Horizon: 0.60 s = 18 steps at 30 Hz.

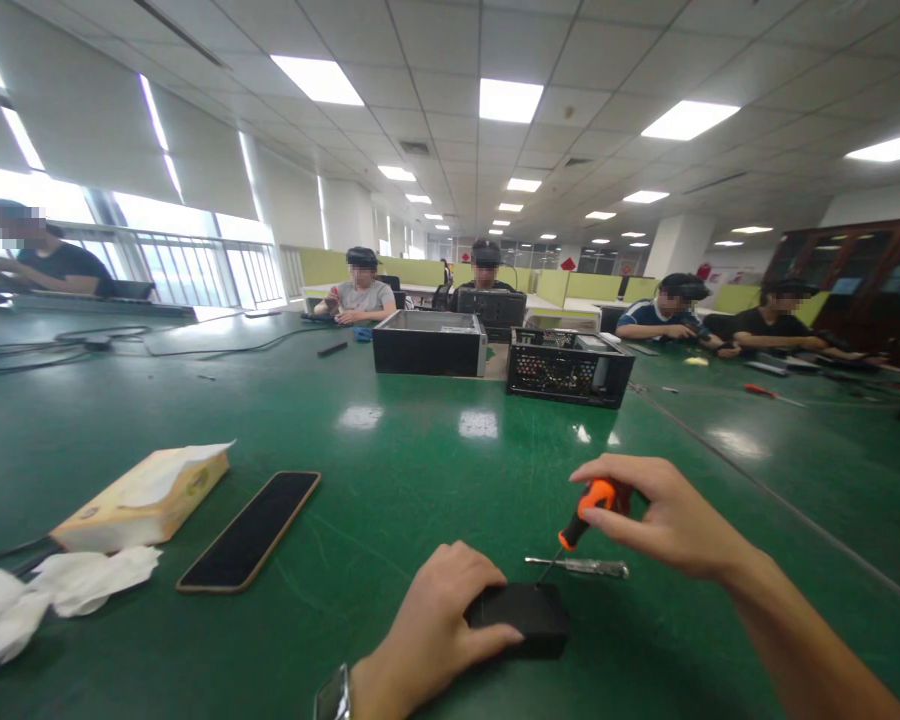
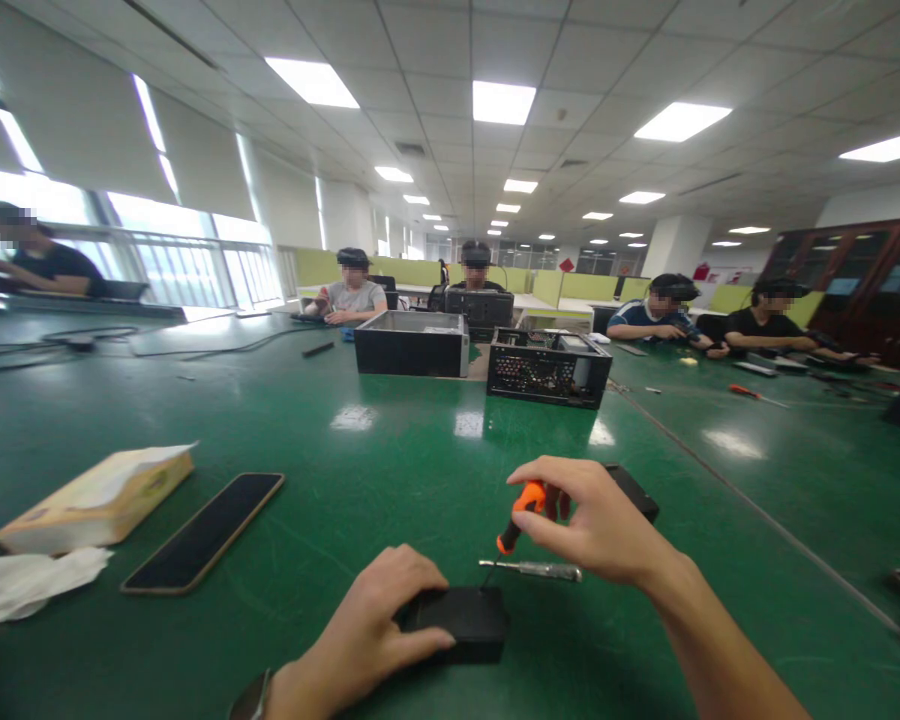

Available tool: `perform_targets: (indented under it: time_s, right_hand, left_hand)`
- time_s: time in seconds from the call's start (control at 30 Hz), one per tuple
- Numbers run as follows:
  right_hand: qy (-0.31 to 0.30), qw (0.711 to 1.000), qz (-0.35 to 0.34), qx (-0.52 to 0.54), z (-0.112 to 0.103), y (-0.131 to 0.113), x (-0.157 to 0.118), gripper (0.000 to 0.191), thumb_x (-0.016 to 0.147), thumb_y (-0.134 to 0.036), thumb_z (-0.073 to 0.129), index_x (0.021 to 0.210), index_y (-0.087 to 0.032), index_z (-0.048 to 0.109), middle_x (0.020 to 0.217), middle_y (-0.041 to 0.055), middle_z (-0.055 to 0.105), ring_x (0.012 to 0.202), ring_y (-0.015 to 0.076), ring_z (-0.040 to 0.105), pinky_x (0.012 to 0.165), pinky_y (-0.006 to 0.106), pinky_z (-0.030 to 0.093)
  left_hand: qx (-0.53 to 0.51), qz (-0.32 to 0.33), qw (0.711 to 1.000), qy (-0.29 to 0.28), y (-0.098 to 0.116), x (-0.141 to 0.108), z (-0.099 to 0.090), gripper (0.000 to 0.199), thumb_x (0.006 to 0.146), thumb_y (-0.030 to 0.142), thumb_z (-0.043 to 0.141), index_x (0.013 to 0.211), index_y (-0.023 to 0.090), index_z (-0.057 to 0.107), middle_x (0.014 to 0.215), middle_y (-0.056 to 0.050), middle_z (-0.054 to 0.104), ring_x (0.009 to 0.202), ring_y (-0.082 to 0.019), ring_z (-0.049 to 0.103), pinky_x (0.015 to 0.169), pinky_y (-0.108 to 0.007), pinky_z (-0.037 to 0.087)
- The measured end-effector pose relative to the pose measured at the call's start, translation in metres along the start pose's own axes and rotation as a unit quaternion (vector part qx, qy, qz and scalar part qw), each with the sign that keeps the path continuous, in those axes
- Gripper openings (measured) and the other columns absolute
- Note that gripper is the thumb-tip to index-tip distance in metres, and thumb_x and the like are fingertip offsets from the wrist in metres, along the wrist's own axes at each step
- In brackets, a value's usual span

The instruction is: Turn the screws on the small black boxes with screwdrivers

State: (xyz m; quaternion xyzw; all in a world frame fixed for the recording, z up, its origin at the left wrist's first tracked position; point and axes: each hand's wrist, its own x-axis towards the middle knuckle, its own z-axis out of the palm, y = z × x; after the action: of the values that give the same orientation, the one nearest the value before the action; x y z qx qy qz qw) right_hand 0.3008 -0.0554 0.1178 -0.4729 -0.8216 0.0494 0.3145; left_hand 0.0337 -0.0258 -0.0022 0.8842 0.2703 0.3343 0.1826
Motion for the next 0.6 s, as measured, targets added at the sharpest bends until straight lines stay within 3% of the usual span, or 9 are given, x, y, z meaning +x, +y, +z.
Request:
perform_targets:
  time_s: [0.1, 0.33, 0.6]
  right_hand:
    - [0.004, 1.000, 0.004, -0.012, 0.0000, 0.0007, 0.0003, 0.016, 0.082, -0.031, 0.069, 0.096, -0.023, 0.070, 0.084, 0.0010, 0.073, 0.073, 0.0173, 0.067, 0.067, 0.026, 0.050]
    - [0.000, 1.000, -0.006, 0.009, 0.0006, -0.0018, 0.0001, 0.023, 0.083, -0.027, 0.066, 0.105, -0.024, 0.068, 0.089, 0.0009, 0.072, 0.071, 0.0158, 0.066, 0.066, 0.025, 0.050]
    - [0.002, 1.000, 0.001, -0.014, 0.0028, 0.0002, 0.0014, 0.020, 0.085, -0.038, 0.067, 0.096, -0.023, 0.071, 0.087, 0.0028, 0.075, 0.075, 0.0190, 0.068, 0.066, 0.027, 0.050]
  left_hand:
    - [0.014, 0.017, 1.000, 0.001, -0.0004, 0.0003, -0.0009, 0.041, 0.085, 0.058, 0.066, 0.094, 0.018, 0.068, 0.089, -0.007, 0.070, 0.081, -0.024, 0.060, 0.072, -0.033, 0.045]
    - [0.015, 0.046, 0.999, 0.019, -0.0015, 0.0007, -0.0002, 0.050, 0.089, 0.065, 0.056, 0.100, 0.017, 0.067, 0.089, -0.008, 0.071, 0.080, -0.024, 0.061, 0.070, -0.033, 0.046]
    - [0.062, 0.057, 0.996, 0.016, -0.0013, 0.0013, 0.0023, 0.046, 0.080, 0.055, 0.073, 0.105, 0.017, 0.067, 0.087, -0.008, 0.072, 0.076, -0.025, 0.061, 0.066, -0.034, 0.046]
